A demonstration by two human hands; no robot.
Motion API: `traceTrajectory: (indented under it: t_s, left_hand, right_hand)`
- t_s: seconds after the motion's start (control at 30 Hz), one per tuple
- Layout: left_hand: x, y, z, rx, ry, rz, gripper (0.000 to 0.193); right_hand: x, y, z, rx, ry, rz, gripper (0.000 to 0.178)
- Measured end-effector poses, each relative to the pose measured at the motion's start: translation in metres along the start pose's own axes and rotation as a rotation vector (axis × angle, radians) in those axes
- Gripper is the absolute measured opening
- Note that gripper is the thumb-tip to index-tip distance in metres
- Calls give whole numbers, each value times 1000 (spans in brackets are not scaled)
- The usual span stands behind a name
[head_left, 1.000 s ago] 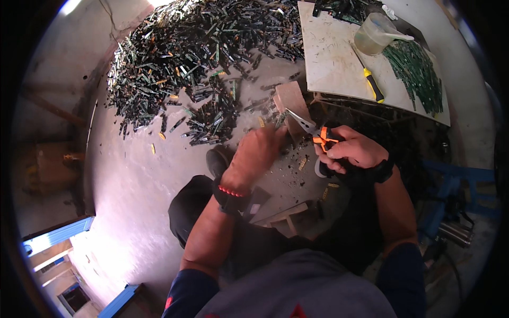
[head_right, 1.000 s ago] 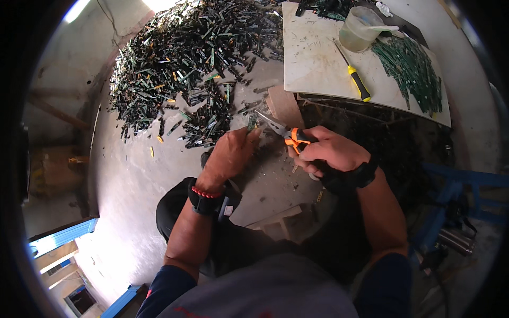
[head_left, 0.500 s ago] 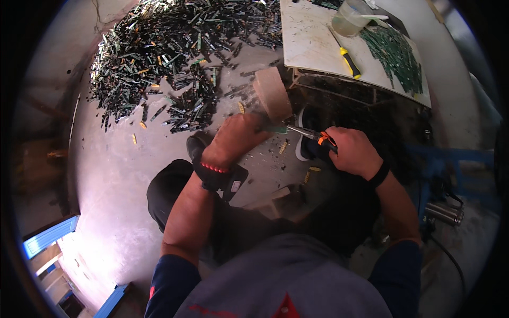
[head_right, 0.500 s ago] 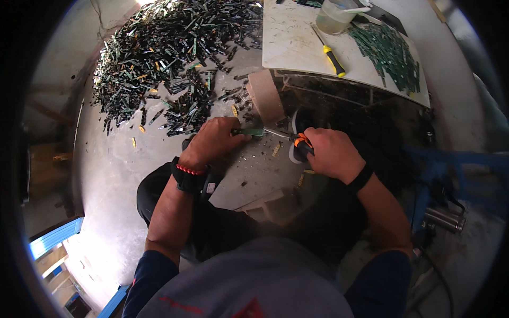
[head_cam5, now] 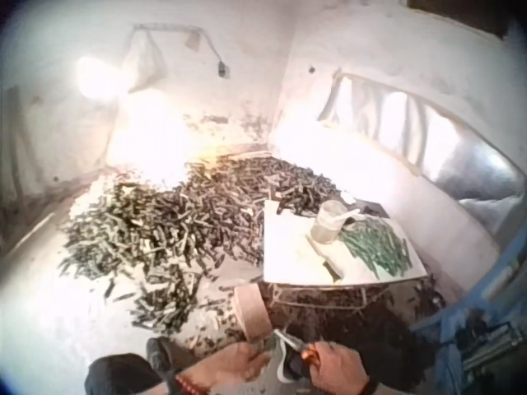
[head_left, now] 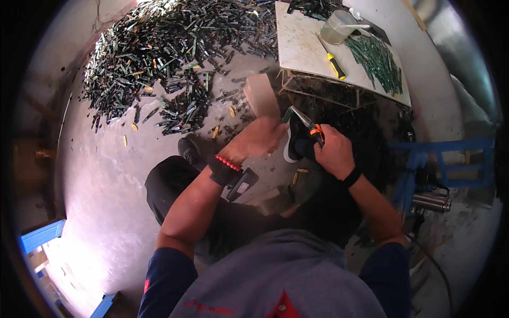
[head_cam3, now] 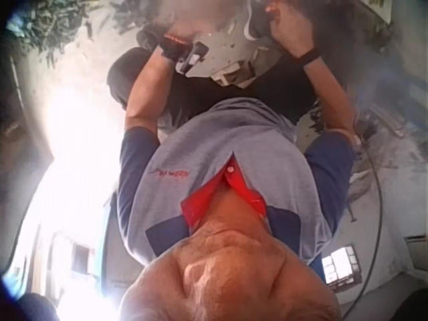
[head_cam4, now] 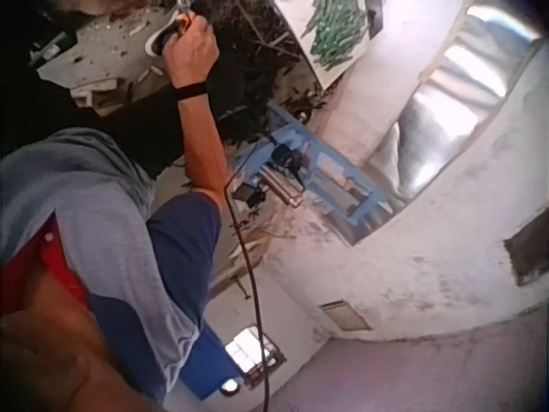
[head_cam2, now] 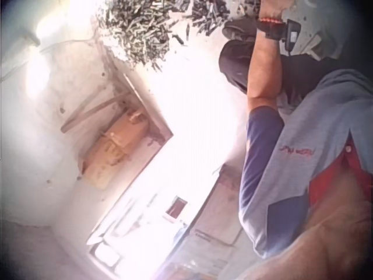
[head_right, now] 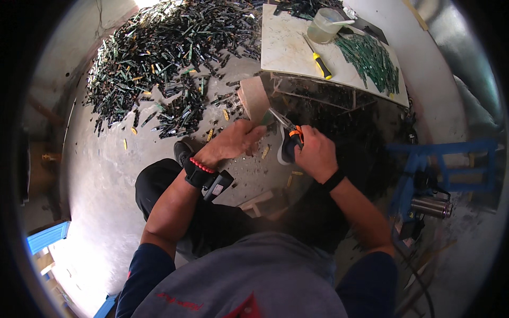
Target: The person disassembles small green circuit boards using pliers and a screwdriver. They remove components from the boards and place them on a nearby surface. The person works methodically, handling each board individually.
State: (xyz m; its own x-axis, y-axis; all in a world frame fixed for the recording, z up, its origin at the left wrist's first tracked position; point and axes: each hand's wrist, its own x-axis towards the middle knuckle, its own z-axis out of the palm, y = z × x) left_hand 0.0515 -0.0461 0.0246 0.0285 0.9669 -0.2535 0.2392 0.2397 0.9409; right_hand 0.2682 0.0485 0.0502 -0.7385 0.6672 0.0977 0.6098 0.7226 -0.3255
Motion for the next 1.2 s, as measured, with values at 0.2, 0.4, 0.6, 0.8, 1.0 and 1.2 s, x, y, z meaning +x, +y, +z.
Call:
traceTrajectory:
  t_s: [0.2, 0.4, 0.6, 0.8, 1.0, 1.2]
  left_hand:
    - [2, -13, 12, 374, 333, 219, 29]
    - [0, -19, 14, 530, 503, 293, 21]
    - [-2, -15, 2, 541, 420, 182, 25]
    - [3, -7, -2, 430, 437, 124, 37]
    - [6, -11, -4, 29, -62, -57, 45]
    - [8, -8, -2, -148, -109, -63, 47]
  right_hand:
    - [-6, -54, 23, 1247, -296, 621, 15]
    - [-10, -94, -10, 1900, -585, 738, 21]
    - [-28, -81, -19, 1723, -677, 662, 24]
    - [-37, -49, 9, 893, -309, 357, 25]
    - [-15, -46, -9, 336, -165, 202, 29]
    - [0, -36, -7, 140, -205, 107, 33]
